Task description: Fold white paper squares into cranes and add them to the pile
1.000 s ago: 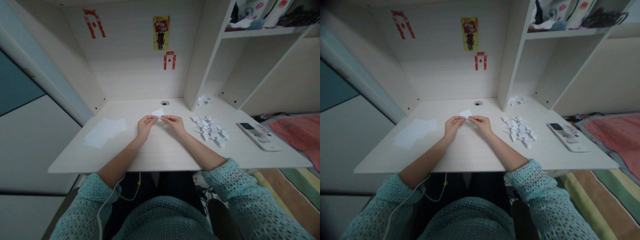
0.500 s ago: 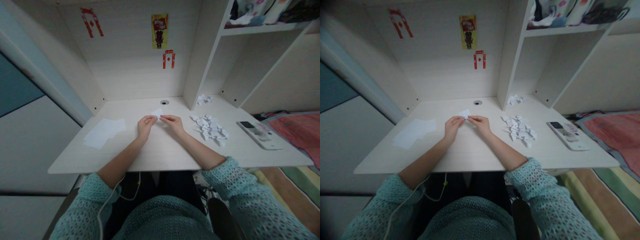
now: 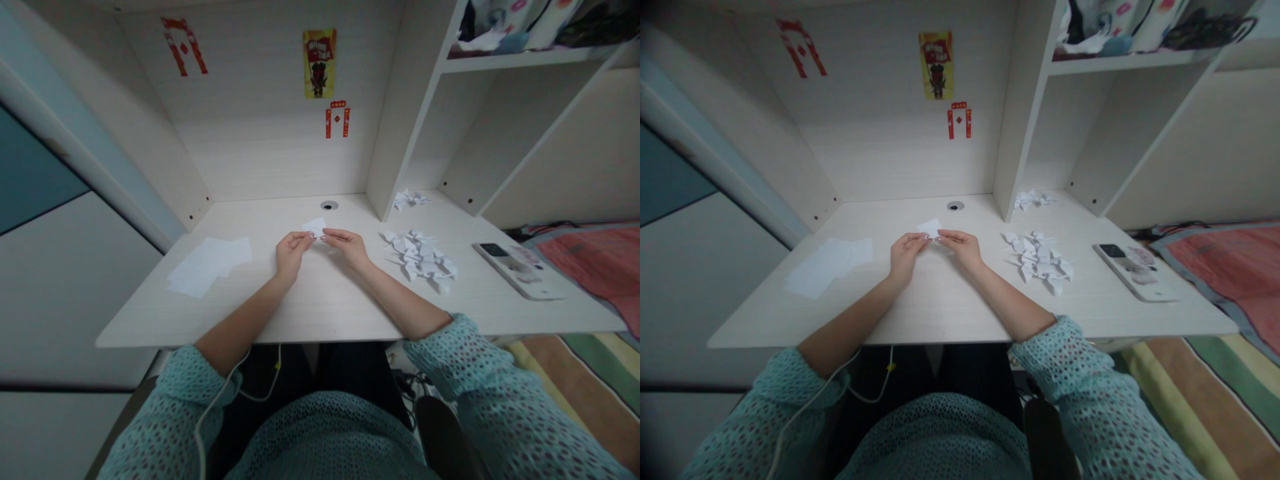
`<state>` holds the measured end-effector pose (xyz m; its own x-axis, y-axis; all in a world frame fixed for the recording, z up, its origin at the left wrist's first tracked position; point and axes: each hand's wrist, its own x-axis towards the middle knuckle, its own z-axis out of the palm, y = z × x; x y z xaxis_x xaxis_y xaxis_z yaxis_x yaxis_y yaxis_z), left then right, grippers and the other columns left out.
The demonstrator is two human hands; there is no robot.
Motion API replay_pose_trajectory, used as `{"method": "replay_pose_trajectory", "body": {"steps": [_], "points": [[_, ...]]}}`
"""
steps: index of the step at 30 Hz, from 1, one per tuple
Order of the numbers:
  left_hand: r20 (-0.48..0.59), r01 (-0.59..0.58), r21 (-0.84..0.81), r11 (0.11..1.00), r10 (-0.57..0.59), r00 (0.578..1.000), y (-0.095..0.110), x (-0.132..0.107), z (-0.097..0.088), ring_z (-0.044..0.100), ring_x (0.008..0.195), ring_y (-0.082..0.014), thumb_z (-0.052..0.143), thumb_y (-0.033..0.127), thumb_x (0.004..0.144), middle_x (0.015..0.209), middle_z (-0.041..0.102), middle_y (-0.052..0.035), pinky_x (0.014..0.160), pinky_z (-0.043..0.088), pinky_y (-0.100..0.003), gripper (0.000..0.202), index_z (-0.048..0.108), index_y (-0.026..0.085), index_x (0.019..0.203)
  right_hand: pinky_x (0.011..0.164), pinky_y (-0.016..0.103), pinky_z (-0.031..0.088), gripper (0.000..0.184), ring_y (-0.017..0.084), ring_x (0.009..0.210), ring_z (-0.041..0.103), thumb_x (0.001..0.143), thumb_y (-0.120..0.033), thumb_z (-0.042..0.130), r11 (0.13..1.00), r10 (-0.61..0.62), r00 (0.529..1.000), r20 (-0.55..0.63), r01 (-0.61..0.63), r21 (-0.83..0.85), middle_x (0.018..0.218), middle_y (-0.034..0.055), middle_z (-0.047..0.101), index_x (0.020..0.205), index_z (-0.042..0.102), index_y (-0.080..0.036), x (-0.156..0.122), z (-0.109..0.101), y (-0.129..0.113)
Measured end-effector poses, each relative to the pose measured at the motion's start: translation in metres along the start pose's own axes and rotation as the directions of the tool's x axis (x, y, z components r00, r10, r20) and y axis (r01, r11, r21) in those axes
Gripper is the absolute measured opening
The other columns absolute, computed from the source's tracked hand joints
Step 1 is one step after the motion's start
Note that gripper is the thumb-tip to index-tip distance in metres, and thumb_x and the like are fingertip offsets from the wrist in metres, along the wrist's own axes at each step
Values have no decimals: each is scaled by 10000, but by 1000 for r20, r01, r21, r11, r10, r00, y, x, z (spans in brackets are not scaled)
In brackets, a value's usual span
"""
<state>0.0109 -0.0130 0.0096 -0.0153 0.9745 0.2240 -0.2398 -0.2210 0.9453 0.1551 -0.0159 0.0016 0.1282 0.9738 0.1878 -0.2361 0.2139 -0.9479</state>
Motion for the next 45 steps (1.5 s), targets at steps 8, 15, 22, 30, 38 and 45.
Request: {"method": "replay_pose_trajectory", "body": {"steps": [8,15,22,30,38,45], "points": [[-20,-11,6,1000,11,1000,-1,1,0,657,800,-167,723,337,654,805,692,-63,831,495,-342,256,631,145,797,786,319,484,339,174,778,651,513,-318,792,1000,17,1000,-10,-16,11,805,53,726,817,724,-183,-2,2,-3],[0,-11,11,1000,11,1000,-3,0,1,659,758,-158,745,326,630,773,692,-56,802,505,-322,267,632,139,784,751,305,494,273,161,705,655,522,-304,778,1000,-28,999,-36,28,-5,754,44,721,755,716,-177,0,0,-2],[23,9,-25,1000,-9,1000,-6,1,1,669,785,-167,727,336,656,793,694,-60,823,501,-330,265,581,153,780,720,299,501,247,165,698,657,551,-306,754,998,-54,998,-44,52,-40,756,46,720,758,711,-177,0,1,1],[30,43,-59,997,-42,999,-4,1,0,680,769,-181,752,291,633,770,699,-40,808,497,-341,561,432,206,1087,726,305,501,248,169,707,657,556,-293,750,996,-71,996,-47,68,-63,770,54,721,768,710,-171,0,0,2],[159,131,-2,991,-129,979,-8,7,-5,660,844,-179,750,332,620,869,700,-84,846,471,-314,393,601,138,927,708,297,493,233,163,695,648,584,-309,733,987,-116,992,-49,110,-117,778,58,719,768,708,-170,6,-5,8],[86,168,163,972,-184,979,-6,6,-6,654,764,-187,750,447,596,778,699,-97,687,472,-272,383,656,126,782,669,289,477,234,165,684,630,635,-363,701,950,-164,986,30,166,-264,784,58,716,770,706,-172,3,-3,4]]}}
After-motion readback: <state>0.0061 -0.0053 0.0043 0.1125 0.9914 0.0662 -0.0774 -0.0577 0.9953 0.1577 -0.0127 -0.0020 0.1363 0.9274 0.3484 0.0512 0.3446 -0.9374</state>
